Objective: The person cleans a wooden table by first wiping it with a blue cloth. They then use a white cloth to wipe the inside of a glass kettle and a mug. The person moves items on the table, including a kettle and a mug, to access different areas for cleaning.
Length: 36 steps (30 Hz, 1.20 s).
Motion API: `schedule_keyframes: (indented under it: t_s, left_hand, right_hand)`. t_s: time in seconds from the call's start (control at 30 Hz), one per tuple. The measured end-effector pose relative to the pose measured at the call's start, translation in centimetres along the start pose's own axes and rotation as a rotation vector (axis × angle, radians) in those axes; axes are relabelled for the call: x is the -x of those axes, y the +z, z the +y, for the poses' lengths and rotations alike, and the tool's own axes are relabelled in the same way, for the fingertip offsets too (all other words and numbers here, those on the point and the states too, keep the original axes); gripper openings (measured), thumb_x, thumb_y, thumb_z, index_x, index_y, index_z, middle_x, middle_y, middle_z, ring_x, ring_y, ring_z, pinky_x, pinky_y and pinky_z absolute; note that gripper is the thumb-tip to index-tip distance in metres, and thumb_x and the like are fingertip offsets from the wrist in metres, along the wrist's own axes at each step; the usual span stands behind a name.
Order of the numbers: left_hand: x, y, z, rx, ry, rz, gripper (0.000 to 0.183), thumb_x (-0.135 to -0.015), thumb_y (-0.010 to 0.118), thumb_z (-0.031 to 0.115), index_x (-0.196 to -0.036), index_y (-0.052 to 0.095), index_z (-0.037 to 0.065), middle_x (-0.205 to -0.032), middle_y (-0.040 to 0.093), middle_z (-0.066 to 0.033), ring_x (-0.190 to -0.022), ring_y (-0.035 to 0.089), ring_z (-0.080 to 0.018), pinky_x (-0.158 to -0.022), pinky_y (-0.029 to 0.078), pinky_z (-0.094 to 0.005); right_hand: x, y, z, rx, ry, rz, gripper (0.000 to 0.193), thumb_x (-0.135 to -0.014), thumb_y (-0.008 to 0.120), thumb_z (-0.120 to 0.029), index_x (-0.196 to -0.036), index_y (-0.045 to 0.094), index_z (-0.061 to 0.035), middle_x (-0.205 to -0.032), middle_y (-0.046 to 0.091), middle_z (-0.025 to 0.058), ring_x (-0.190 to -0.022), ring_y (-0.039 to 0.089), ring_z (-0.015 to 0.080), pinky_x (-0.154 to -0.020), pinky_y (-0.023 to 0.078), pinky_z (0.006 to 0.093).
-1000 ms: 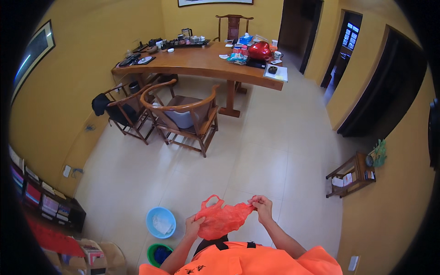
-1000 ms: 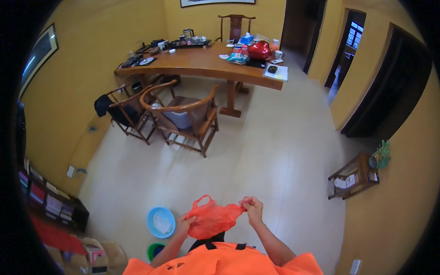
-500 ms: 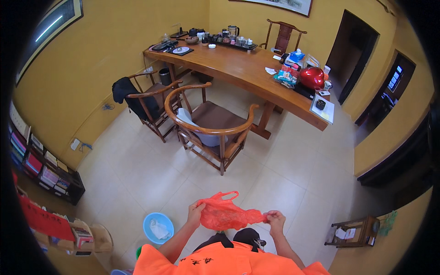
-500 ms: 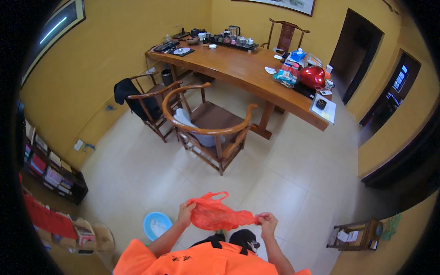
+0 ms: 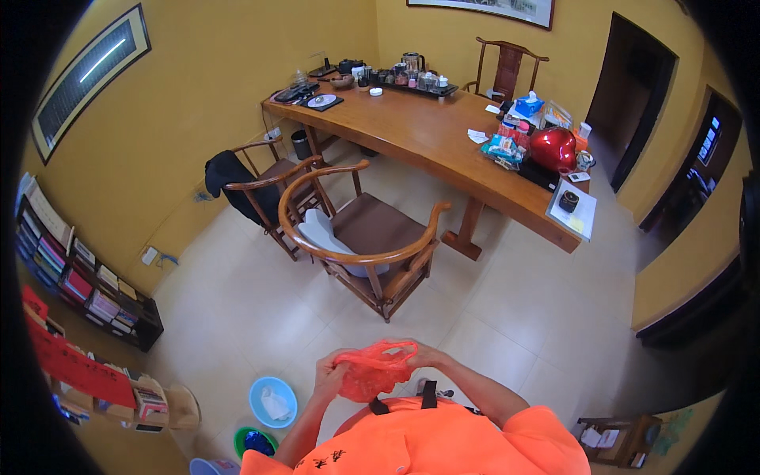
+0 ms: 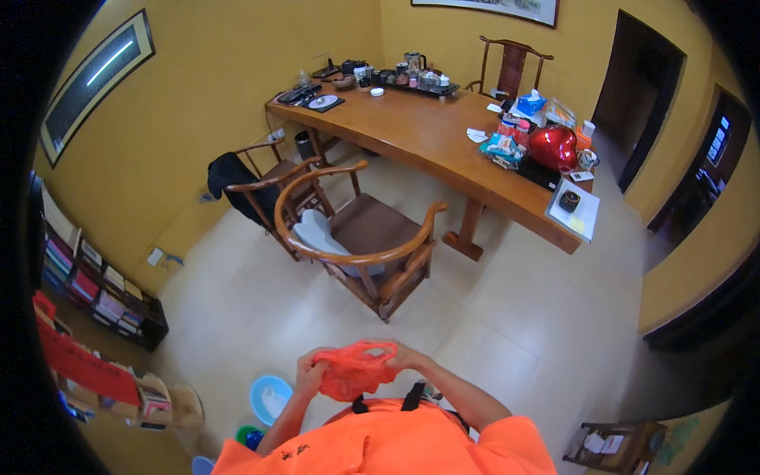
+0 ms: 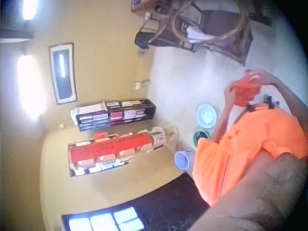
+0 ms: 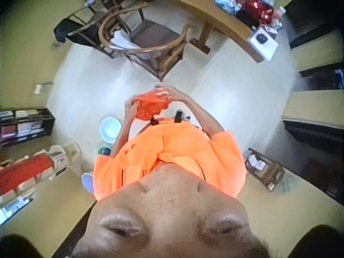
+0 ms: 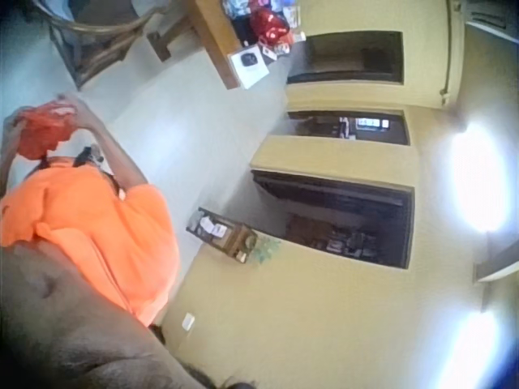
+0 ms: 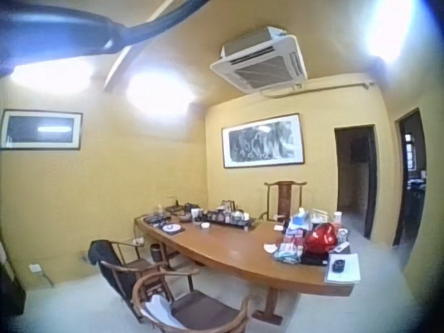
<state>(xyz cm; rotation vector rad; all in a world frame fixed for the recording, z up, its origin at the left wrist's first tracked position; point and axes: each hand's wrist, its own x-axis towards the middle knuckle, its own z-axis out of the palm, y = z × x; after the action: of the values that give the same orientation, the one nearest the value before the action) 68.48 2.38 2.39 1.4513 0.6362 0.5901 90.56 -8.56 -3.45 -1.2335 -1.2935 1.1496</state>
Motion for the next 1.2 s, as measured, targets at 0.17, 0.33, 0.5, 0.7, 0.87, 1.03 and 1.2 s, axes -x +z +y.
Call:
schedule_keyframes:
  t_s: [0.17,0.33,0.5,0.7,0.87,1.03,1.2]
  left_hand:
    - [-0.4,2.1,-0.1,-0.037,0.013,0.141,0.029,-0.081,0.045,-0.009,-0.102,0.065,-0.003,-0.091,0.065,-0.0026,-0.083,0.056,-0.0074,-0.076,0.046,-0.0223]
    - [1.1,2.2,-1.2,-0.250,-0.078,0.252,0.018,-0.083,0.054,0.000,-0.097,0.066,-0.004,-0.079,0.065,0.0002,-0.073,0.055,-0.0063,-0.068,0.047,-0.0228]
    - [1.9,1.6,-6.1,-0.229,-0.141,0.344,0.014,-0.084,0.059,0.006,-0.091,0.068,-0.002,-0.071,0.065,-0.0014,-0.066,0.057,-0.0080,-0.064,0.047,-0.0243]
    - [1.6,2.2,-5.2,-0.675,0.030,0.387,0.041,-0.080,0.068,0.012,-0.118,0.058,0.006,-0.095,0.062,-0.0067,-0.074,0.060,-0.0144,-0.062,0.048,-0.0253]
    - [-0.7,7.1,-1.5,-0.177,-0.151,0.191,0.063,-0.080,0.068,0.007,-0.136,0.039,0.009,-0.115,0.054,-0.0069,-0.087,0.057,-0.0115,-0.072,0.048,-0.0257]
    - [-1.1,8.3,-4.6,-0.003,-0.114,0.255,0.049,-0.081,0.064,0.001,-0.127,0.048,0.003,-0.096,0.061,-0.0066,-0.079,0.059,-0.0102,-0.065,0.049,-0.0225]
    - [0.1,7.4,-5.1,-0.272,-0.217,0.441,0.024,-0.074,0.056,-0.003,-0.095,0.066,0.000,-0.068,0.062,-0.0024,-0.059,0.056,-0.0071,-0.055,0.046,-0.0225]
  right_hand:
    - [0.6,-1.6,1.8,-0.116,0.040,-0.085,0.015,-0.082,0.056,-0.003,-0.095,0.063,-0.0016,-0.081,0.062,0.0073,-0.082,0.055,0.0097,-0.072,0.046,0.0287]
    - [1.0,-5.0,1.6,0.004,0.152,0.078,0.017,-0.084,0.057,-0.014,-0.086,0.063,0.0023,-0.068,0.057,-0.0004,-0.067,0.050,0.0074,-0.062,0.043,0.0259]
    - [-0.2,-6.6,0.3,-0.226,0.194,0.089,0.020,-0.084,0.060,-0.017,-0.087,0.064,0.0028,-0.067,0.058,0.0003,-0.066,0.051,0.0077,-0.059,0.043,0.0267]
    - [-0.2,-6.6,0.2,0.183,0.132,0.251,0.023,-0.083,0.066,-0.021,-0.085,0.063,0.0013,-0.068,0.061,0.0050,-0.063,0.054,0.0092,-0.059,0.045,0.0274]
    - [0.1,-2.9,-0.6,0.181,0.025,0.157,0.025,-0.081,0.068,-0.021,-0.092,0.061,0.0001,-0.071,0.061,0.0055,-0.065,0.053,0.0088,-0.060,0.045,0.0279]
    - [1.2,-1.2,-0.1,-0.117,0.083,-0.026,0.014,-0.085,0.062,-0.013,-0.091,0.062,-0.0001,-0.077,0.061,0.0001,-0.071,0.053,0.0069,-0.065,0.045,0.0255]
    - [1.6,-2.0,1.4,-0.348,0.471,-0.003,0.016,-0.086,0.059,-0.012,-0.094,0.066,0.0008,-0.079,0.063,-0.0002,-0.071,0.055,0.0074,-0.066,0.045,0.0233]
